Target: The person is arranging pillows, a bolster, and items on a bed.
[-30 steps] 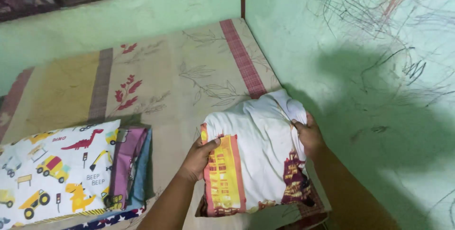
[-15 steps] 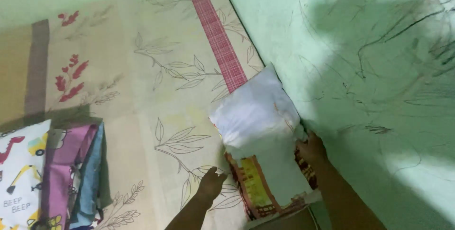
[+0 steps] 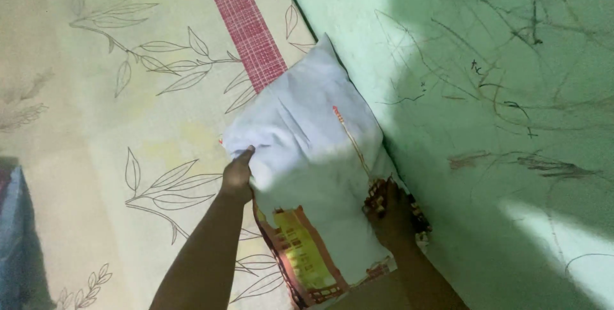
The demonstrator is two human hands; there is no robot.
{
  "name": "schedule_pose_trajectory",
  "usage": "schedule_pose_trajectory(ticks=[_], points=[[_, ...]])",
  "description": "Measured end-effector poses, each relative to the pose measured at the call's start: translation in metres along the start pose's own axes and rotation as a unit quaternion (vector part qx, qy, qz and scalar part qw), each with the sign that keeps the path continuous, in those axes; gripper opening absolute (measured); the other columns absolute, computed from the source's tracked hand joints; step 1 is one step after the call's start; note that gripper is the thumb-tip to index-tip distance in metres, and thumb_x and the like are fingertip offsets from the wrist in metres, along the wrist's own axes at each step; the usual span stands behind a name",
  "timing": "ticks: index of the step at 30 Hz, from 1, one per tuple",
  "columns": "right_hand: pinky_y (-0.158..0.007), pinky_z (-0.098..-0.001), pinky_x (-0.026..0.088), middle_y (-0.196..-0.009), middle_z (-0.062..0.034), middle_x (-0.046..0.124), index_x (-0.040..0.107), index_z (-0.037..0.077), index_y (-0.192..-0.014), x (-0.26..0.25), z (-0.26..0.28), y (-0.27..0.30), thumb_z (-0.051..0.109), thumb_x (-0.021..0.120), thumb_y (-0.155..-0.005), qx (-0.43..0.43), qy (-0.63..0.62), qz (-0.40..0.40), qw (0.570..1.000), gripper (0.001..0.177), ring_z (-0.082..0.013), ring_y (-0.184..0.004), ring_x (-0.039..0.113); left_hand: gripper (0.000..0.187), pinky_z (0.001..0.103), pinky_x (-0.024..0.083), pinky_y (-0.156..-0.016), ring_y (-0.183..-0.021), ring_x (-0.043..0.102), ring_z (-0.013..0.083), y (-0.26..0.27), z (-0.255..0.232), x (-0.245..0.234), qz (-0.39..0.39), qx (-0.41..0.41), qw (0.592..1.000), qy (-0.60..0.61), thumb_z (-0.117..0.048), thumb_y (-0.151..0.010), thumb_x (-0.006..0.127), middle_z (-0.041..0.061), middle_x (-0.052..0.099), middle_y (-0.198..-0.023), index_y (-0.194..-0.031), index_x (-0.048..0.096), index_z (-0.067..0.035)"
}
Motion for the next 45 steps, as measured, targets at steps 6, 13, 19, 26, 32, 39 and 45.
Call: schedule_pose_trajectory(ticks=[6, 13, 19, 26, 32, 39, 45], points=[[-0.111, -0.0575, 0.037, -0.15, -0.0277, 0.043, 0.027, 0.004, -0.161, 0.016, -0.007, -0.001, 0.034, 0.068, -0.089, -0.024, -0.017, -0.054, 0.998, 0.088, -0.0472, -0.134, 0.044, 0.04, 0.046, 0.04, -0.083, -0.097, 0.051, 0.0351, 0.01, -0.088, 0.045, -0.029, 0.331, 0.92, -0.209, -0.005, -0.106, 0.058, 0.02, 0.061, -0.113, -0.143, 0.059, 0.011], [-0.118, -0.056, 0.031, -0.157, -0.0256, 0.034, 0.023, 0.009, -0.159, 0.021, 0.0, -0.002, 0.052, 0.072, -0.08, 0.039, 0.019, -0.034, 0.998, 0.102, -0.0461, -0.144, 0.034, 0.076, 0.054, 0.031, -0.132, -0.159, 0.034, 0.0442, 0.046, -0.046, 0.065, -0.099, 0.556, 0.515, -0.645, -0.028, -0.104, 0.07, 0.029, 0.034, -0.168, -0.163, 0.029, -0.003], [-0.111, -0.0602, 0.028, -0.157, -0.0334, 0.027, 0.027, 0.005, -0.158, 0.006, 0.016, -0.001, 0.054, 0.07, -0.085, 0.013, 0.058, -0.062, 0.996, 0.097, -0.0517, -0.142, 0.028, 0.091, 0.076, 0.007, -0.114, -0.156, 0.007, 0.0364, 0.036, 0.051, 0.076, 0.065, 0.133, 0.521, -0.841, -0.063, -0.09, 0.059, 0.013, 0.007, -0.169, -0.16, 0.016, -0.023], [-0.116, -0.0707, 0.019, -0.161, -0.0269, 0.031, 0.037, 0.007, -0.152, -0.021, 0.071, -0.003, 0.054, 0.059, -0.089, -0.026, 0.115, -0.108, 0.987, 0.081, -0.0503, -0.147, 0.028, 0.09, 0.074, 0.011, -0.118, -0.158, 0.014, 0.0355, 0.068, 0.057, 0.072, 0.076, 0.267, 0.472, -0.837, -0.065, -0.091, 0.053, 0.013, 0.014, -0.172, -0.163, 0.023, -0.021], [-0.112, -0.0764, 0.008, -0.165, -0.0245, 0.017, 0.025, 0.014, -0.16, 0.023, 0.094, 0.004, 0.061, 0.051, -0.091, -0.08, 0.156, -0.056, 0.983, 0.087, -0.0476, -0.149, 0.018, 0.087, 0.079, 0.009, -0.111, -0.157, 0.011, 0.0358, 0.056, 0.074, 0.061, 0.147, 0.212, 0.477, -0.84, -0.065, -0.092, 0.051, 0.013, 0.013, -0.171, -0.161, 0.023, -0.021], [-0.116, -0.0692, 0.014, -0.169, -0.0158, 0.012, 0.026, 0.024, -0.158, -0.018, 0.119, -0.02, 0.058, 0.061, -0.087, 0.042, 0.178, 0.156, 0.971, 0.086, -0.04, -0.153, 0.014, 0.082, 0.061, 0.019, -0.122, -0.157, 0.017, 0.0351, 0.079, 0.037, 0.041, 0.133, 0.207, 0.516, -0.82, -0.053, -0.097, 0.058, 0.018, 0.019, -0.168, -0.161, 0.027, -0.013], [-0.121, -0.0584, 0.036, -0.158, -0.0123, 0.046, 0.048, 0.017, -0.148, -0.023, 0.18, -0.019, 0.048, 0.061, -0.092, -0.112, 0.138, -0.023, 0.984, 0.065, -0.0333, -0.149, 0.042, 0.079, 0.053, 0.019, -0.123, -0.156, 0.017, 0.0338, 0.145, -0.056, -0.002, 0.05, 0.194, 0.577, -0.792, -0.042, -0.096, 0.06, 0.018, 0.016, -0.169, -0.161, 0.026, -0.014]])
Point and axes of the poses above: each hand's wrist, its own y-axis away from the middle knuckle, its own x-axis out of the palm, z = x × y, the point moved 5 cm from there along -y, towards the middle knuckle
